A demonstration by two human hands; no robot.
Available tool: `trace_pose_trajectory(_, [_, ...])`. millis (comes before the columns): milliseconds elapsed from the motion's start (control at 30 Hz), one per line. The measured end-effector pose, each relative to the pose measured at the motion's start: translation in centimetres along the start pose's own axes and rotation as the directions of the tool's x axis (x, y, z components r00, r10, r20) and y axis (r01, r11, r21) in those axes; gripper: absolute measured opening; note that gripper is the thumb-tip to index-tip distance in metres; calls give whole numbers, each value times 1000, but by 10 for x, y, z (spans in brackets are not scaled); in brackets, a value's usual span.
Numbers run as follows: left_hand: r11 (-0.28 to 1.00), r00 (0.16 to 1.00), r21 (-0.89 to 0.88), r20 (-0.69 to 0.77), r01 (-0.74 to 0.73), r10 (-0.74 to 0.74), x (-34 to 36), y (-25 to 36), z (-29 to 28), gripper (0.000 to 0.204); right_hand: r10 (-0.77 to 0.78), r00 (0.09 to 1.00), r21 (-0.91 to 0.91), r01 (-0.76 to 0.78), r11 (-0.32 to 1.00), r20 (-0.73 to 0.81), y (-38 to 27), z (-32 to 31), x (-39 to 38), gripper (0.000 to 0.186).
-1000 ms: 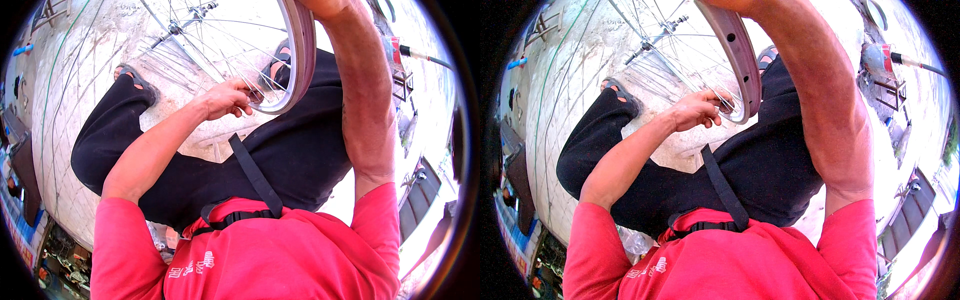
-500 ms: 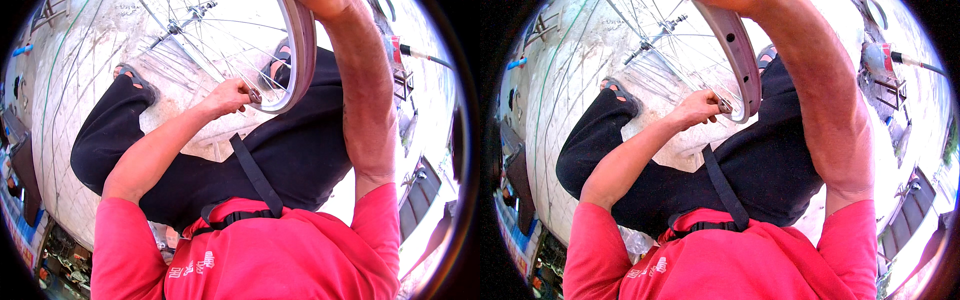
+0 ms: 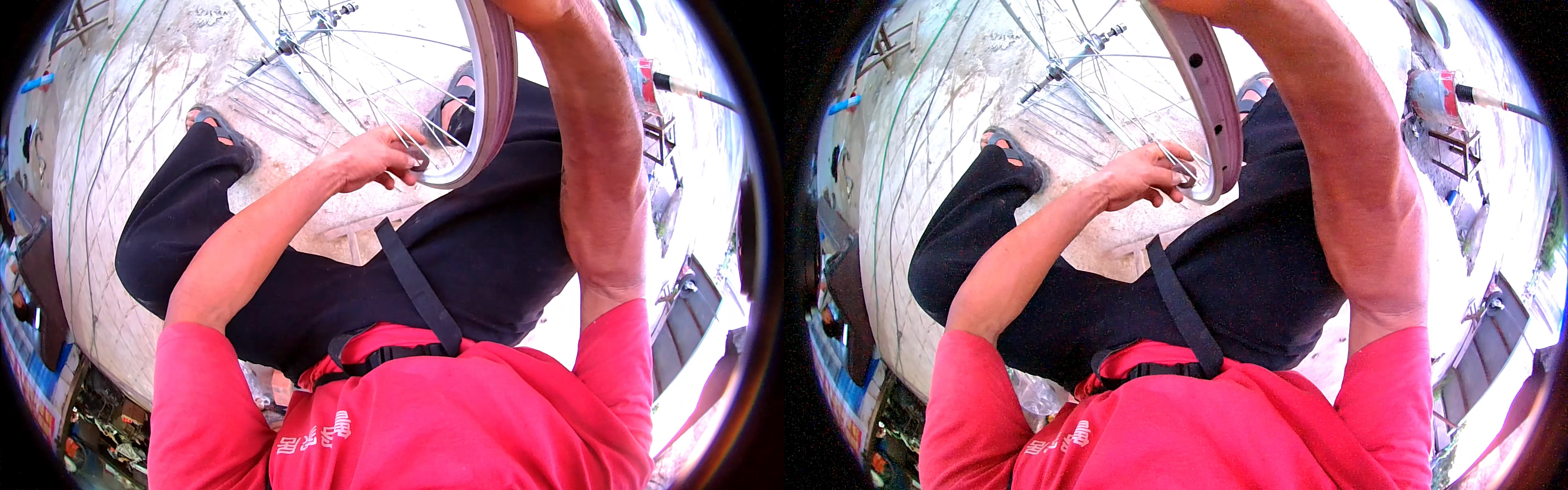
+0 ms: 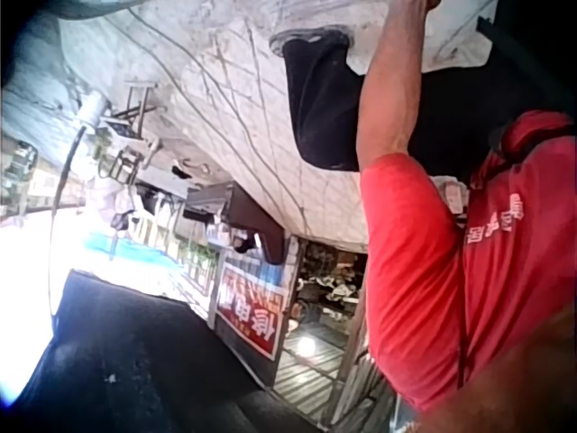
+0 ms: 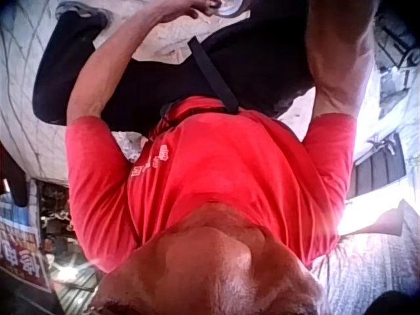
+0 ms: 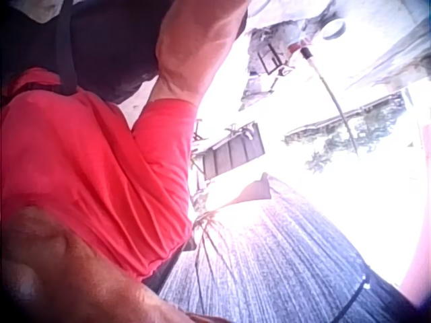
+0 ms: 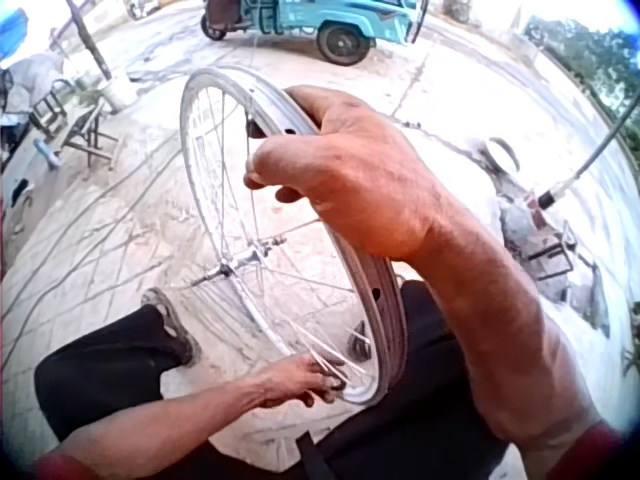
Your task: The person inserts a spoke into a bicycle wheel rim and then uses a tool to tighten a nipple onto the end of the spoke.
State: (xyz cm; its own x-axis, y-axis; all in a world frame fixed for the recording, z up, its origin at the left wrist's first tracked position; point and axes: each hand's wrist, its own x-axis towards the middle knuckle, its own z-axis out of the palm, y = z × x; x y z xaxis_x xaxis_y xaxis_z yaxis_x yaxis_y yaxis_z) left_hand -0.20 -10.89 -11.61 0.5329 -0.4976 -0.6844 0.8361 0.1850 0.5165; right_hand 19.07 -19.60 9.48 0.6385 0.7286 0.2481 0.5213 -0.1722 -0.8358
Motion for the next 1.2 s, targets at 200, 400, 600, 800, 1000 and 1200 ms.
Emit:
trace_pose_trajectory(200, [961, 990, 271, -142, 53, -15, 7, -6, 5, 47, 24, 998, 105, -30, 994, 65, -9, -8, -9, 44])
trace_pose_trajectory(400, [970, 997, -242, 77, 4, 15, -1, -8, -9, 34, 62, 998, 72, -64, 995, 18, -28, -1, -2, 44])
trace_pose_trajectory(600, [990, 999, -128, 16, 52, -50, 2, -5, 0, 37, 88, 992, -68, -94, 993, -90, -35, 13, -6, 43])
trace_pose_trajectory(800, [994, 1000, 105, -2, -10, 10, 2, -2, -2, 53, 495, 862, -17, -499, 866, -104, -61, 12, 16, 40])
trace_pose_trajectory(1000, [999, 1000, 21, 1, -31, 31, -2, -4, 1, 55, 16, 999, 136, -22, 991, 48, -17, -4, -8, 42])
trace_pose_trajectory(1200, [997, 998, 68, -50, -20, 24, -3, -4, 1, 52, 537, 836, -34, -543, 839, -115, -73, 13, 18, 45])
